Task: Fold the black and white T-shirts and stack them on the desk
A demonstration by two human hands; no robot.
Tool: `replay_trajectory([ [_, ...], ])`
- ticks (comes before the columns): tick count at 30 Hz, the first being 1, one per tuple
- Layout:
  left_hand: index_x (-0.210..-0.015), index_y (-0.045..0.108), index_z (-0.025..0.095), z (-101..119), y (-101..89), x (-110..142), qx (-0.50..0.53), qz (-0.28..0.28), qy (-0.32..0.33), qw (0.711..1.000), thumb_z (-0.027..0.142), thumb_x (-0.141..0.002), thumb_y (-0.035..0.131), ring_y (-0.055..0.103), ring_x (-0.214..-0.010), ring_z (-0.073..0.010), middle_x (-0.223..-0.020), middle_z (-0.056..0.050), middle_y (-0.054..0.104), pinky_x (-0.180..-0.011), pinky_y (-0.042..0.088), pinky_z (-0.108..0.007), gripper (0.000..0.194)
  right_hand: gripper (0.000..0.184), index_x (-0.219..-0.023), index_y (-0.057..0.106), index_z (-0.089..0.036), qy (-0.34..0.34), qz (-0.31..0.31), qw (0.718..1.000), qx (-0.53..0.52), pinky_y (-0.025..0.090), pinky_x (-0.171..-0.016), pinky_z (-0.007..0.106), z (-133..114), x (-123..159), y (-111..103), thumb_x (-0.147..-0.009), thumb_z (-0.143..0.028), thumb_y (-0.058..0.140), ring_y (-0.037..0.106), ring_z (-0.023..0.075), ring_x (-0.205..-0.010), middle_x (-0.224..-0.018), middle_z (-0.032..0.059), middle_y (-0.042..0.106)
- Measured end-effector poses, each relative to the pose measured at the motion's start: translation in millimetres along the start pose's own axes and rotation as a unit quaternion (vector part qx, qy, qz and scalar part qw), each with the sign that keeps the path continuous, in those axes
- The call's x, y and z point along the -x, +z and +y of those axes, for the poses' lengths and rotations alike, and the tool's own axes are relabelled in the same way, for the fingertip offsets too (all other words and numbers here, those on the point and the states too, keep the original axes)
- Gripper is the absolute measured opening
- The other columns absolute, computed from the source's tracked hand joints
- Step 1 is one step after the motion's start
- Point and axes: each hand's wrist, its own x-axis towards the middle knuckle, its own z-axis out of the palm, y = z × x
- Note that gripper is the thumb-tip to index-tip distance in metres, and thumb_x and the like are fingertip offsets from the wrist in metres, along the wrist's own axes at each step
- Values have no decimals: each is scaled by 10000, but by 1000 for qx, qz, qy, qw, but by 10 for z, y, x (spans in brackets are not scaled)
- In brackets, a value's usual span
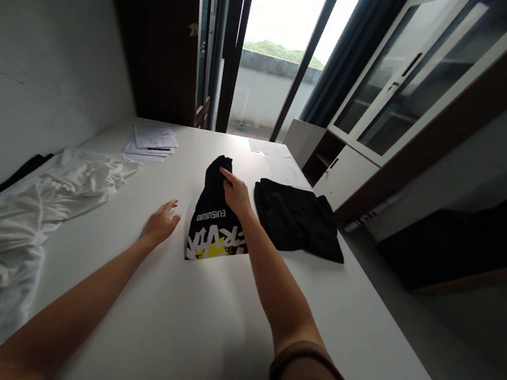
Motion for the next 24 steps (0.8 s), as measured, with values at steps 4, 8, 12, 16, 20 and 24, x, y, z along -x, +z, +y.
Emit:
replay_trajectory([
  [4,-1466,508,202,-10,17,-1,0,2,3,1000,265,-945,552,661,-1142,-249,-1404,-99,634,-1036,491,-394,526,456,-1364,673,-193,-4,14,1000,8,464,-1146,438,5,-172,-615,-927,-161,547,653,214,-1218,-1290,18,714],
  [8,-1464,505,212,-17,36,-5,-5,4,7,1000,267,-947,556,666,-1133,-243,-1391,-91,644,-1030,488,-390,523,428,-1354,659,-136,-1,35,998,46,527,-1040,476,175,-377,-1335,-958,-279,579,685,205,-1122,-1198,46,733],
  [12,-1459,505,208,7,31,-2,-8,5,5,1000,253,-947,554,664,-1144,-240,-1397,-87,642,-1023,489,-385,516,422,-1346,657,-114,11,58,990,128,560,-947,426,601,-551,-2093,-997,-339,583,706,177,-1015,-1220,96,714],
  [16,-1453,507,211,22,16,5,-15,0,0,1000,248,-942,558,658,-1163,-244,-1398,-91,641,-1037,478,-394,514,481,-1454,566,-89,138,38,966,214,533,-945,412,1300,-482,-2623,-1022,-300,555,704,198,-1025,-1270,197,682],
  [20,-1461,500,208,22,4,11,-18,0,-1,1000,240,-942,551,653,-1174,-252,-1396,-97,640,-1048,468,-406,522,572,-1448,565,-23,304,-15,874,379,394,-1102,434,1907,-86,-2668,-965,-317,650,538,313,-1336,-1424,318,535],
  [24,-1453,508,216,23,11,17,-22,-3,2,1000,231,-939,548,651,-1178,-247,-1390,-98,642,-1046,470,-399,515,583,-1500,533,-109,275,-7,862,426,297,-1190,423,2221,341,-2243,-996,-394,601,360,336,-1478,-1609,263,339],
])
